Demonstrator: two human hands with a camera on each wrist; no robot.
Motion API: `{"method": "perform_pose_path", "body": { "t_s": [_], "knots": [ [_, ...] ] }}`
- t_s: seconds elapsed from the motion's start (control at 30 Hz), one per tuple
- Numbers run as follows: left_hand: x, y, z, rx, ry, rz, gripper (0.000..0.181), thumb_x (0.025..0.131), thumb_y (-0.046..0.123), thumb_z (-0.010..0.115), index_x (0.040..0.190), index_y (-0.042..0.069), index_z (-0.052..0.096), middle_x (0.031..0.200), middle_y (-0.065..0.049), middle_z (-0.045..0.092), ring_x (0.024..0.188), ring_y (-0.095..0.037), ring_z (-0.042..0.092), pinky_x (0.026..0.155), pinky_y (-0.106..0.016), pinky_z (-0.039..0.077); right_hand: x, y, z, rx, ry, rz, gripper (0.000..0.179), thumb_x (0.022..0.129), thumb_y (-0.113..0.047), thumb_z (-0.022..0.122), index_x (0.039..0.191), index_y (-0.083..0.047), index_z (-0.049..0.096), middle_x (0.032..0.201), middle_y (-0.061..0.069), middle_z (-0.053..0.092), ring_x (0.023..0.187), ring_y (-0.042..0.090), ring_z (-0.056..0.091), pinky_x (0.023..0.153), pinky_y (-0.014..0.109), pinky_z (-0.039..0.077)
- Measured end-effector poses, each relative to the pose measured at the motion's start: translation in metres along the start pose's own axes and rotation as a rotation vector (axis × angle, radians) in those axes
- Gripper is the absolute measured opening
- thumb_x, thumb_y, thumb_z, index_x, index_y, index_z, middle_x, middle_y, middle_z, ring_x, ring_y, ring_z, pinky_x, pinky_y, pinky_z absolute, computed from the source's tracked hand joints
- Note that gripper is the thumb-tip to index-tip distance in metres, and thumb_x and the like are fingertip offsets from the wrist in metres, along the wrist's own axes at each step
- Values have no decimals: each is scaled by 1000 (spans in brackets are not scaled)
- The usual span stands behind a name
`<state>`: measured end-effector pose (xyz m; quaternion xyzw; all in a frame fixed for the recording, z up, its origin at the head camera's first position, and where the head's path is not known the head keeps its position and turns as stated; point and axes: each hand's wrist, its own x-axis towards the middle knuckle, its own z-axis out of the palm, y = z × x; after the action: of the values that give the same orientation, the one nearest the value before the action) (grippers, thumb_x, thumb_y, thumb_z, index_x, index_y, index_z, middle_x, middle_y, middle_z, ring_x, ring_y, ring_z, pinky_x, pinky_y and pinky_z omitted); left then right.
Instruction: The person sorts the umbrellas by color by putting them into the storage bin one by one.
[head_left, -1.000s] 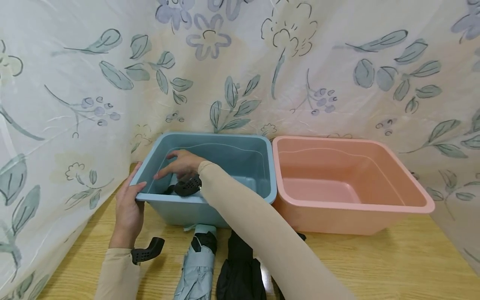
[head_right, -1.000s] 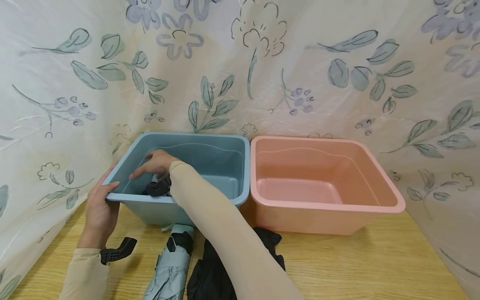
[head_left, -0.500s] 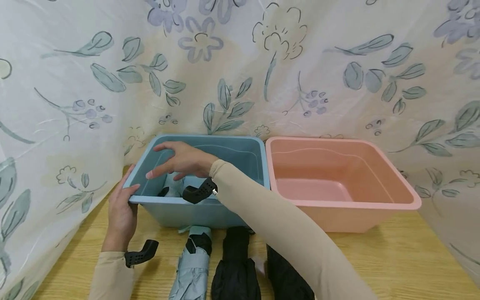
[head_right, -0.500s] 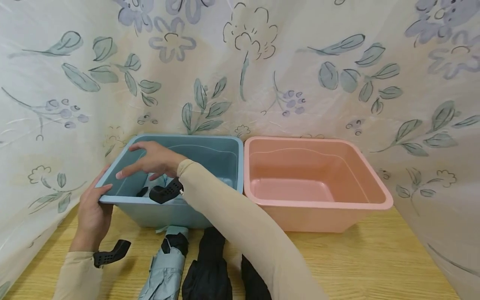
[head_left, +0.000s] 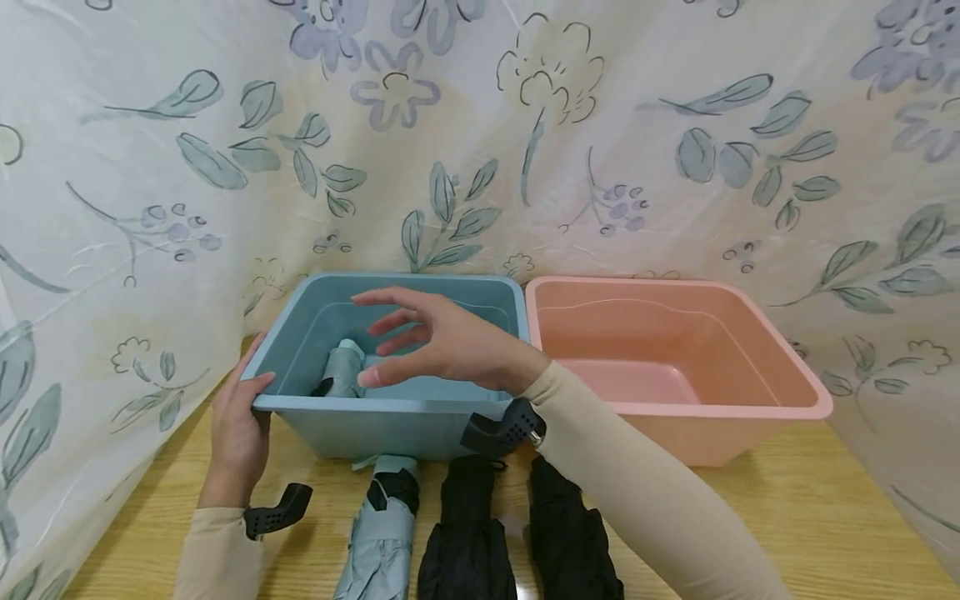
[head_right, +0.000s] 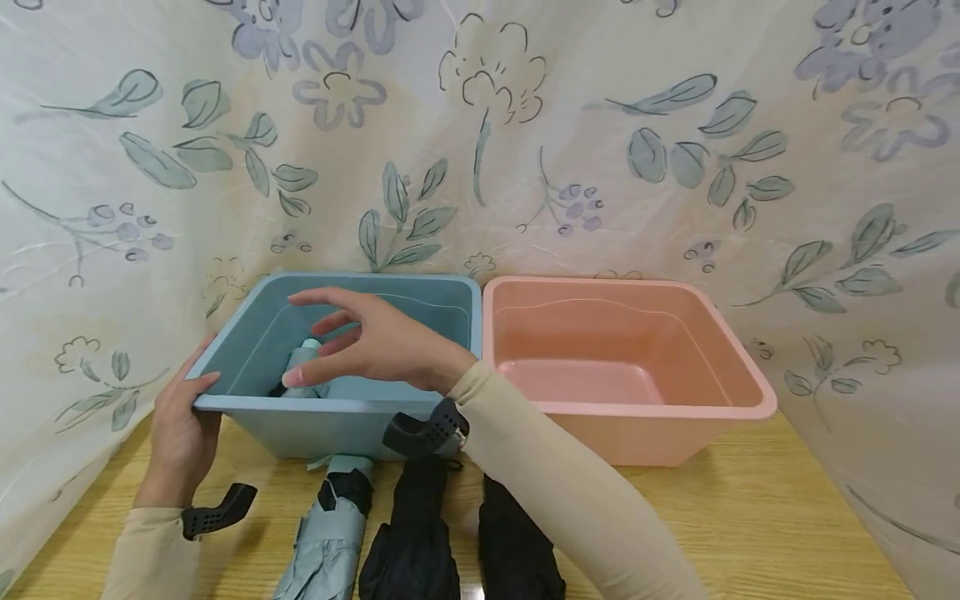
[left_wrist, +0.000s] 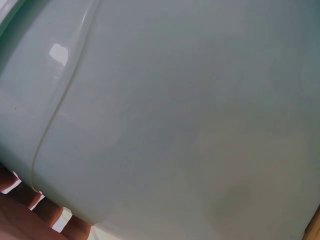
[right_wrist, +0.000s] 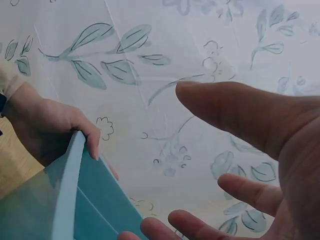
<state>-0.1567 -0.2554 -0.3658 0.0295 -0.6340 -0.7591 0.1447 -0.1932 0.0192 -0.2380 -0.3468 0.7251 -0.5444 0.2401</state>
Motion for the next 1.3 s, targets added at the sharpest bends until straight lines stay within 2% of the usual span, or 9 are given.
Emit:
{"method": "perform_pose_path", "body": {
  "t_s": [0.3,0.43,0.63,0.87,0.93,1.1,1.3],
  "knots": [
    [-2,-2,-4,-14,-1,16,52,107,16,40,159,22,36,163,2,28,145,-23,25,112,-26,26,-61,14,-3,61,28,-33,76,89,-12,79,154,-29,43,143,5,52,127,22,56,101,40,48],
    [-3,-1,-5,-12,-6,25,53,108,16,40,160,21,35,164,2,26,145,-22,24,111,-24,27,-89,23,0,90,84,-41,75,88,-13,81,152,-29,45,143,5,52,128,26,54,102,43,47],
    [-4,0,-6,-31,-12,37,53,107,15,40,160,19,34,165,2,25,145,-22,24,109,-23,28,-131,44,5,76,173,-111,71,89,-7,78,151,-21,48,141,11,53,126,35,54,101,46,47],
    [-5,0,-4,-20,-15,39,53,108,16,39,160,19,33,165,4,24,147,-22,21,114,-25,23,-176,75,7,23,230,-97,65,91,-3,74,150,-11,48,138,13,57,122,28,57,97,40,50],
    [-5,-1,-4,-19,-16,39,53,108,16,39,160,19,33,165,5,24,147,-22,21,114,-26,22,-186,87,6,4,237,-115,65,91,-1,73,150,-8,47,139,15,56,122,28,57,95,39,51],
    [-6,-1,-3,-12,-22,42,53,108,17,39,161,20,32,166,3,22,147,-22,20,114,-27,22,-206,115,7,-41,276,-94,65,91,2,73,149,-12,49,140,18,56,118,29,57,91,38,52],
    [-6,-1,-3,-11,-26,42,53,108,17,39,160,21,33,165,2,23,146,-23,21,113,-27,23,-217,146,7,-120,346,23,64,90,-9,78,148,-12,51,133,21,56,110,29,58,87,37,53]
  ]
}}
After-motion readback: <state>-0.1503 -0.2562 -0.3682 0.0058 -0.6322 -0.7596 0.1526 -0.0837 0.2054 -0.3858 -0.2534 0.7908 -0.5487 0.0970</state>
